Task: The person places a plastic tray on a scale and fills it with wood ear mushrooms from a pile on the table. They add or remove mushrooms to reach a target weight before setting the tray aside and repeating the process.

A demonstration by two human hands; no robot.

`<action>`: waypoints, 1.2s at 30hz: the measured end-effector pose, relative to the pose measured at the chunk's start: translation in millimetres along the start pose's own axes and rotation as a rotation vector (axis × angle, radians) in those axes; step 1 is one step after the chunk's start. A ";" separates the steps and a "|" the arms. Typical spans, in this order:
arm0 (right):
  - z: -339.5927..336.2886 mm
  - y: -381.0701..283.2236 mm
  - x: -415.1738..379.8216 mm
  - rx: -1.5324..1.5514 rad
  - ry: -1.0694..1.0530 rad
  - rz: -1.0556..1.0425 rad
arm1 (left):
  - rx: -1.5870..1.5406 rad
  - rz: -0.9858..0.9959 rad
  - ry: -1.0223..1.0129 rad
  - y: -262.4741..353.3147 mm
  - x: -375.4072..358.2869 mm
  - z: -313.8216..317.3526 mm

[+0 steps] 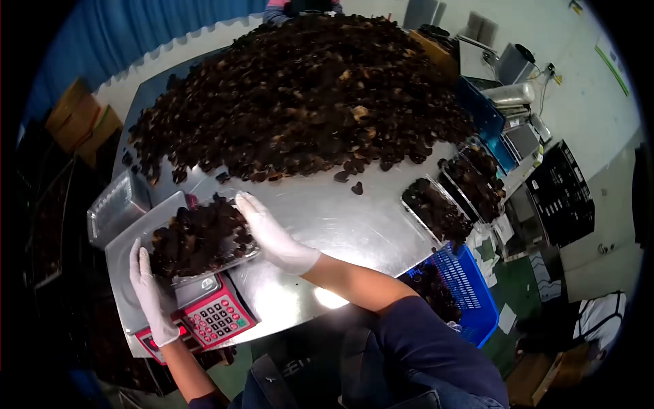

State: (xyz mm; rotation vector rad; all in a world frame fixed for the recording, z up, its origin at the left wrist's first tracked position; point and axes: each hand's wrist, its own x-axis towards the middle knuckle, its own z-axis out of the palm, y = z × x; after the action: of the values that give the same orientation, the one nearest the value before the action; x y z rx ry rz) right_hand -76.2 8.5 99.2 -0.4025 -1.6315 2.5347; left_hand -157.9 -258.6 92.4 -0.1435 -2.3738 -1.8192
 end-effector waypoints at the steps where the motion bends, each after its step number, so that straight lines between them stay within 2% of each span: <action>1: -16.7 -7.0 -10.8 -0.005 0.046 -0.005 | 0.077 0.015 -0.048 14.9 -8.6 16.1; 2: -33.8 -17.8 -26.6 -0.009 0.094 -0.004 | 0.056 0.012 -0.097 26.8 -16.9 34.0; 4: -98.2 10.5 -62.2 -0.682 0.062 -0.881 | -0.036 0.026 -0.190 54.8 -38.2 78.2; 6: -114.0 -30.0 -94.3 0.103 0.328 -0.071 | -0.108 0.020 -0.286 77.8 -58.5 126.7; 8: -162.2 -37.7 -134.0 -0.053 0.369 -0.173 | -0.222 0.038 -0.448 81.4 -71.4 179.8; 10: -179.5 -57.1 -175.2 -0.003 0.581 -0.248 | -0.169 0.120 -0.612 89.8 -86.3 236.0; 12: -210.6 -48.0 -203.8 0.036 0.872 -0.393 | -0.266 0.037 -0.772 94.5 -105.5 298.2; 14: -249.5 -52.0 -231.2 0.125 0.939 -0.335 | -0.336 0.082 -0.943 95.9 -123.7 356.3; 16: -277.4 -52.5 -249.2 0.188 1.037 -0.390 | -0.341 0.201 -0.968 97.8 -143.1 412.8; 18: -300.4 -48.2 -253.4 0.030 1.144 -0.554 | -0.306 0.189 -1.046 111.2 -156.1 450.7; 19: -298.0 -50.7 -258.5 0.002 1.179 -0.520 | -0.261 0.279 -1.061 117.3 -160.0 463.4; 22: -333.4 -23.6 -258.8 -0.093 1.235 -0.539 | -0.122 0.251 -1.120 120.1 -167.6 494.8; 24: -342.7 -14.1 -254.6 -0.120 1.271 -0.485 | -0.097 0.239 -1.136 112.5 -169.4 509.8; 26: -341.6 -6.7 -248.7 -0.267 1.416 -0.372 | -0.084 0.301 -1.066 111.8 -168.5 516.5; 27: -344.4 -5.2 -247.7 -0.264 1.420 -0.365 | -0.055 0.245 -1.073 116.5 -168.3 516.0; 30: -346.7 -9.6 -244.5 -0.149 1.341 -0.439 | 0.050 0.267 -1.153 127.5 -160.8 509.5; 31: -341.5 -13.6 -245.1 -0.015 1.308 -0.459 | 0.048 0.268 -1.153 125.4 -159.4 509.1; 32: -335.9 -18.6 -245.0 0.119 1.271 -0.478 | 0.095 0.377 -1.086 122.0 -159.3 506.7; 33: -332.3 -22.1 -245.2 0.118 1.270 -0.478 | 0.143 0.483 -1.017 117.7 -160.3 502.6; 34: -328.7 -25.4 -246.3 0.147 1.283 -0.495 | 0.142 0.482 -1.018 111.6 -162.9 494.4; 36: -324.4 -27.9 -248.9 0.207 1.312 -0.527 | 0.063 0.441 -0.697 102.1 -175.9 464.6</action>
State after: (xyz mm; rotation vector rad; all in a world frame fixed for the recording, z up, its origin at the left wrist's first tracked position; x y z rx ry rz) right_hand 249.9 249.2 39.1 -1.0930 -0.7672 1.3782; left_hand 5.0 219.0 40.4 -1.3677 -2.4897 -1.6393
